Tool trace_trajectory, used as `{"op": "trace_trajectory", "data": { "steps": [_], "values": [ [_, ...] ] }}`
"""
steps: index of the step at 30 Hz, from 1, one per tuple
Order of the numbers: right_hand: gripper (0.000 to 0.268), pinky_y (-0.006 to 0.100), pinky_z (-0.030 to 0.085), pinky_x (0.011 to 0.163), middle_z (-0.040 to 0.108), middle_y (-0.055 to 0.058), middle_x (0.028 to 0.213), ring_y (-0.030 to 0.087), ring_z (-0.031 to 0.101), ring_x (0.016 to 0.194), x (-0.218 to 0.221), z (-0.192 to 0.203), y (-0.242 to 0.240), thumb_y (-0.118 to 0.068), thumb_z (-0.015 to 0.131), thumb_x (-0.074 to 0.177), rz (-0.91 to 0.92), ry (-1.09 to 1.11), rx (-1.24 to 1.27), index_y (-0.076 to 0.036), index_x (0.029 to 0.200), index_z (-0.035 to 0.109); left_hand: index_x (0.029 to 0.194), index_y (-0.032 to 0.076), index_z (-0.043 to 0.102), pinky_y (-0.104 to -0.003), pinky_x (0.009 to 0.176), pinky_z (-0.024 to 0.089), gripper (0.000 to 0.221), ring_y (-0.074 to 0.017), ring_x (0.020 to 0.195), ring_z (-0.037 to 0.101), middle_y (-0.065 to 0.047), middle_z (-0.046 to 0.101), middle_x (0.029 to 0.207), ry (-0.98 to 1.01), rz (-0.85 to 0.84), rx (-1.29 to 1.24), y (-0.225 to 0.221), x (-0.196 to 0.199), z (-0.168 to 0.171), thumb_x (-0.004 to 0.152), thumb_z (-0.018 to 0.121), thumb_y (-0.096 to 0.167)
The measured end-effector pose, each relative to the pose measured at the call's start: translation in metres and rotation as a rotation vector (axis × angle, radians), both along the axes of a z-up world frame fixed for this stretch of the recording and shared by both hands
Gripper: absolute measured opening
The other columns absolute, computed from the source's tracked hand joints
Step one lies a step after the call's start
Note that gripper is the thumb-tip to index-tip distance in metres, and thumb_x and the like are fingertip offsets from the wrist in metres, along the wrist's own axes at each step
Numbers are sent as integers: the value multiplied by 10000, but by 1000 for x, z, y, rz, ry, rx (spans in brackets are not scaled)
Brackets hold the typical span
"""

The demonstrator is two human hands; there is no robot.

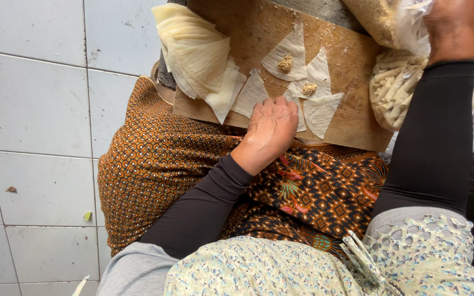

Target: The person folds small pieces of dough around a filling and rolls them into cylindrical shapes on a wooden board.

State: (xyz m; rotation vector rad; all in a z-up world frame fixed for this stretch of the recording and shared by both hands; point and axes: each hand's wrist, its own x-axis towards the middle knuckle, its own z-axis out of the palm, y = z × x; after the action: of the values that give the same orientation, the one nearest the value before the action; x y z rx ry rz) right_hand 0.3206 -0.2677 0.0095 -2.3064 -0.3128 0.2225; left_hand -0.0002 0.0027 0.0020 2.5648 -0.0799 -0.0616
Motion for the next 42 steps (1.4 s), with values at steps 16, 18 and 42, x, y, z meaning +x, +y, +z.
{"op": "trace_trajectory", "data": {
  "steps": [16,18,42],
  "values": [
    [94,240,530,749,681,50,1003,157,667,860,25,-14,-87,27,641,1075,-172,243,487,-60,1053,669,941,79,654,-451,727,524,114,-306,861,657,-127,646,923,68,-29,0,-6,4,-8,844,615,123],
    [111,225,464,715,651,42,941,144,632,844,14,-6,-94,23,644,1127,-239,261,477,-46,1042,667,940,77,654,-454,722,523,113,-310,857,657,-130,646,922,57,-33,-6,-6,3,-8,845,615,123],
    [179,294,511,789,735,103,1033,146,662,892,-239,29,26,66,647,1010,81,43,-91,5,1132,764,901,76,652,-480,713,520,87,-331,848,650,-136,640,909,-6,9,-71,2,-7,-22,823,629,105]
  ]
}}
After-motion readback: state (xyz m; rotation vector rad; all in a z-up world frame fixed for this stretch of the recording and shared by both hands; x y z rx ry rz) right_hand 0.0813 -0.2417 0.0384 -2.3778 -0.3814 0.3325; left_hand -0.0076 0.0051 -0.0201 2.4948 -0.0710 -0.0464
